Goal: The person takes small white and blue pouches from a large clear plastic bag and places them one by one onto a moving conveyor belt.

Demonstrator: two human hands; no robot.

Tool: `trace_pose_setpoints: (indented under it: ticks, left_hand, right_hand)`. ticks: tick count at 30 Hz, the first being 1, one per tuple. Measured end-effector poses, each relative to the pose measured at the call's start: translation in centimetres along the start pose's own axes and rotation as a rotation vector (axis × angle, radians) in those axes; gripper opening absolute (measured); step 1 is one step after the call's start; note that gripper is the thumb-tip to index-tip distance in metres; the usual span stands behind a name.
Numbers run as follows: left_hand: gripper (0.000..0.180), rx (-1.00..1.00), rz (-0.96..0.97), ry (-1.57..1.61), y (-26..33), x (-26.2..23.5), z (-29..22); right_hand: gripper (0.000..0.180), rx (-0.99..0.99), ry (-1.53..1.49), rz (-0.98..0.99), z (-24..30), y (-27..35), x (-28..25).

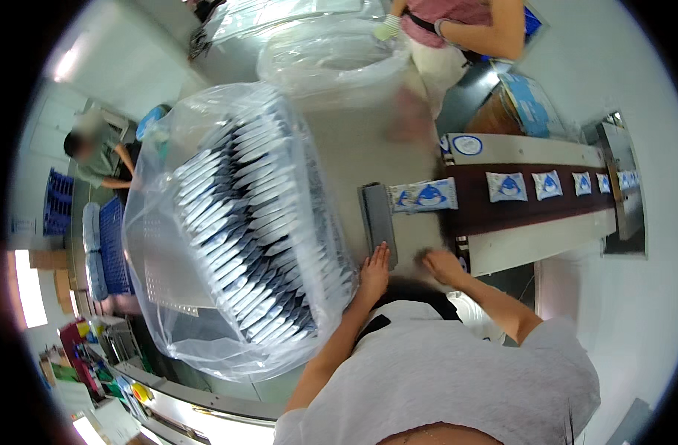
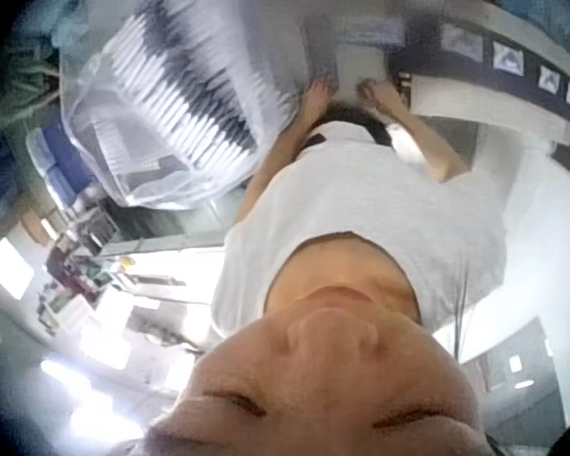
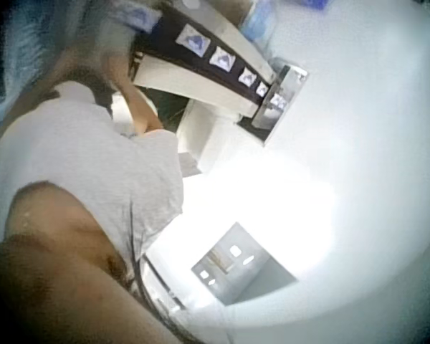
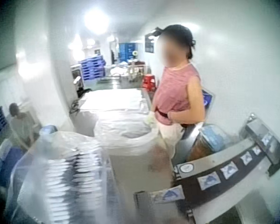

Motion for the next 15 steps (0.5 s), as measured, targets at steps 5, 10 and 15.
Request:
trace_pose_setpoints:
  ticks: [5,10,15]
  left_hand:
    - [0.071,0.045,0.185,0.029,-0.9,-2.8,-1.0]
    - [0.075,0.057,0.192,-0.016,-1.2,-1.9,-0.8]
    - [0.072,0.014,0.193,0.03,-0.7,-1.0,-0.1]
  right_hand:
    - [0.023,0.098,0.19,-0.154,-4.3,5.9,5.4]
    - [0.027,0.16,0.2,-0.13,-4.3,4.8,6.1]
    - [0.026,0.079,0.266,-0.058,-3.8,4.5,5.7]
Point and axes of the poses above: each hand's wrist, its own y-axis away from the middle knuckle, its own x-axis out of the palm, z = x × y, the point moved 6 cm from there along -y, towards the middle knuckle, and after that the axes turned 6 degrees about -y, right-handed, at the moved point
